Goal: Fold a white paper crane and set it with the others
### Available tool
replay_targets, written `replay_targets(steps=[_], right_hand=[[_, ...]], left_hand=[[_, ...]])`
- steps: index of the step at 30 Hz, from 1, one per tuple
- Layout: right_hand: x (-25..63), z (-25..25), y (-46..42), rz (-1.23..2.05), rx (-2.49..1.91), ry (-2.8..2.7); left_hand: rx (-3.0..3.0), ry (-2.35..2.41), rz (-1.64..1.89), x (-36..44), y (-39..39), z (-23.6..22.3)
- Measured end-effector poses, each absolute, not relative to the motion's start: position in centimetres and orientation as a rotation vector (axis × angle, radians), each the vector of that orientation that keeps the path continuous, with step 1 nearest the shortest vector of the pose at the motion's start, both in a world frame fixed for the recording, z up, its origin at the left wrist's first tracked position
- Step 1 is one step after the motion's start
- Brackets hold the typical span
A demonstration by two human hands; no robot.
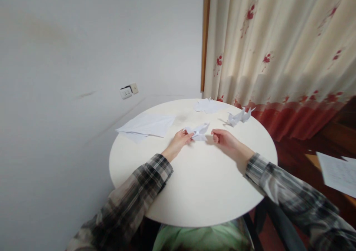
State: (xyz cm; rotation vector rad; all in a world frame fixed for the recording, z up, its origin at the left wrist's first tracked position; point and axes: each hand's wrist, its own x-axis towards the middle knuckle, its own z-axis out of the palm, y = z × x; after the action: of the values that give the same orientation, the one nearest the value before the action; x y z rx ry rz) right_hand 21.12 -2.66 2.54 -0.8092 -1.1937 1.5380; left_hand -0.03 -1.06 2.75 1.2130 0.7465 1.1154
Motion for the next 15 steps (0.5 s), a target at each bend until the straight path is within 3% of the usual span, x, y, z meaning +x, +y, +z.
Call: replay_targets(steps=[5,15], right_hand=[[19.7,2.4,-3.1,0.994,-0.921,-1.466],[19.9,1.3,-2.6,0.585,-1.053,-1.701]], left_hand=[[1.153,0.718,1.072,0.2,-1.5,2.6],[1.556,1.003,0.986,0.4,-0.6,1.3]])
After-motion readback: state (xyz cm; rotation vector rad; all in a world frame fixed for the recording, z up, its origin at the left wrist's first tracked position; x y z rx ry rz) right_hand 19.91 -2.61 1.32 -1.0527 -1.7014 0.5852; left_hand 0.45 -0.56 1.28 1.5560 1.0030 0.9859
